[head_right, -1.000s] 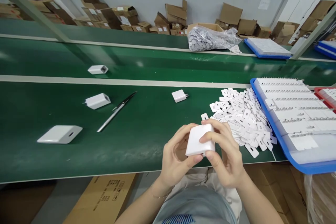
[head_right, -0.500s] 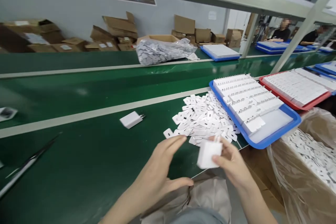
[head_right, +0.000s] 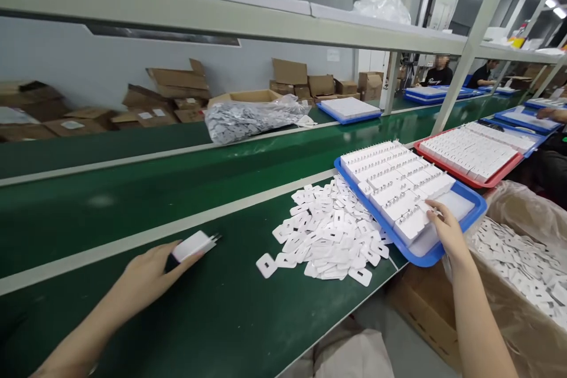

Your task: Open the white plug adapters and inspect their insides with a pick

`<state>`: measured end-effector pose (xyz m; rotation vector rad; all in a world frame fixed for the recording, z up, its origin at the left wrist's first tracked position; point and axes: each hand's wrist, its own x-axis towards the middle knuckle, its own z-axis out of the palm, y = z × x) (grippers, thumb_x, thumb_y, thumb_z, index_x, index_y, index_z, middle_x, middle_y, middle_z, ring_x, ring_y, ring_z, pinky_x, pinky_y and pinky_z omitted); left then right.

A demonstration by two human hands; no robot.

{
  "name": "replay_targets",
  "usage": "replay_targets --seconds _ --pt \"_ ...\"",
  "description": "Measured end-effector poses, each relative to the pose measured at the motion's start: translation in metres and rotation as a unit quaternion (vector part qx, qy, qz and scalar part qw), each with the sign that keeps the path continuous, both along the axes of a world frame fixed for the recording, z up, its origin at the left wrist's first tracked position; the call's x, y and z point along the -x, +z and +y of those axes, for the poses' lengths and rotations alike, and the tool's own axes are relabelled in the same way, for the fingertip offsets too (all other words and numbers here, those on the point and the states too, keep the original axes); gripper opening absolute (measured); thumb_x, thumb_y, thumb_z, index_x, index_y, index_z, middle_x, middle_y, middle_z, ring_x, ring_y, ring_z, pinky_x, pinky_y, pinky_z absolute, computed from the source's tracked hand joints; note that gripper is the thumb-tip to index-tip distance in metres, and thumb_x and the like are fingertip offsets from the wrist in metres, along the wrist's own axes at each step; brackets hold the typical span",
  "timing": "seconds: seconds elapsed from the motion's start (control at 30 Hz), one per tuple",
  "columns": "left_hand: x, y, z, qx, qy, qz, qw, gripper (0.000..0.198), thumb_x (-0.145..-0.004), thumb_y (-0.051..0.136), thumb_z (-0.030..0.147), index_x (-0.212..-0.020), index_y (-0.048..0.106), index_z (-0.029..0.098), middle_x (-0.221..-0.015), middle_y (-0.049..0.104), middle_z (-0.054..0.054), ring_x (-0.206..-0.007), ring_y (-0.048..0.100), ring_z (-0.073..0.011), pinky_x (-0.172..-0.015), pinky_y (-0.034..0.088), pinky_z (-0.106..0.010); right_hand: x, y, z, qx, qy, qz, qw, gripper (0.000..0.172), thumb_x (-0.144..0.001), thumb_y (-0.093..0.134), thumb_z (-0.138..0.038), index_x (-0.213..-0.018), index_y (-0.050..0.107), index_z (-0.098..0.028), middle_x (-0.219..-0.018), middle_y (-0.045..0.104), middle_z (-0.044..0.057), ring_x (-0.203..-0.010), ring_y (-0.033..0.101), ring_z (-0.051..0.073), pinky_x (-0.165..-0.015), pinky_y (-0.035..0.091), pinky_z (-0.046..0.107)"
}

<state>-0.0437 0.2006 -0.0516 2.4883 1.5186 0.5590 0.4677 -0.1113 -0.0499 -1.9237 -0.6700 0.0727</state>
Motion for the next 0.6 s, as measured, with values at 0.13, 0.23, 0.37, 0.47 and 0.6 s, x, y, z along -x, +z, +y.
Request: replay_targets --seconds 0.13,0.23,0.37,0.47,0.6 --pt "-0.01 0.003 -0.003 0.035 0.018 -0.013 0.999 0.072 -0.077 0.051 0.08 -0.099 0.07 0.014 -0.106 0.075 -0.023 -0.104 0.069 -0.0492 -0.082 0.058 -0.056 0.013 0.008 -0.003 0.004 -0.002 -0.062 0.998 0.043 -0.089 0.055 -0.05 -0.119 0.064 -0.02 -0.128 0.066 0.017 -0.12 0.061 0.038 -0.103 0.048 0.054" --pt "-0.013 0.014 -0.015 0.048 0.042 -0.028 0.998 0.07 -0.075 0.057 0.077 -0.104 0.07 0.014 -0.112 0.075 -0.024 -0.103 0.07 -0.0466 -0.08 0.059 -0.053 0.039 0.025 -0.001 -0.027 -0.007 -0.165 0.986 0.041 -0.095 0.053 -0.048 -0.128 0.057 -0.024 -0.143 0.051 0.017 -0.146 0.036 0.041 -0.121 0.026 0.061" --pt "-0.021 0.035 -0.06 0.114 0.05 -0.156 0.98 0.066 -0.07 0.068 0.07 -0.113 0.065 0.02 -0.119 0.075 -0.018 -0.105 0.072 -0.0412 -0.084 0.061 -0.05 0.092 0.034 0.025 0.012 0.149 -0.246 0.958 0.029 -0.102 0.045 -0.044 -0.123 0.06 -0.03 -0.126 0.064 0.01 -0.125 0.058 0.033 -0.105 0.048 0.055" --pt "-0.03 0.048 -0.107 0.101 0.012 -0.242 0.965 0.055 -0.07 0.076 0.057 -0.111 0.061 0.022 -0.119 0.075 -0.013 -0.108 0.072 -0.0375 -0.093 0.06 -0.051 0.121 0.025 0.056 0.093 0.25 -0.254 0.93 0.034 -0.097 0.051 -0.047 -0.119 0.066 -0.025 -0.123 0.069 0.011 -0.117 0.063 0.035 -0.097 0.053 0.053" --pt "-0.036 0.051 -0.158 0.047 -0.033 -0.345 0.937 0.042 -0.076 0.077 0.036 -0.113 0.06 0.024 -0.12 0.073 -0.01 -0.115 0.07 -0.0309 -0.102 0.056 -0.048 0.132 0.007 0.082 0.168 0.273 -0.254 0.913 0.045 -0.092 0.05 -0.048 -0.117 0.07 -0.015 -0.118 0.072 0.019 -0.111 0.065 0.041 -0.092 0.053 0.059"
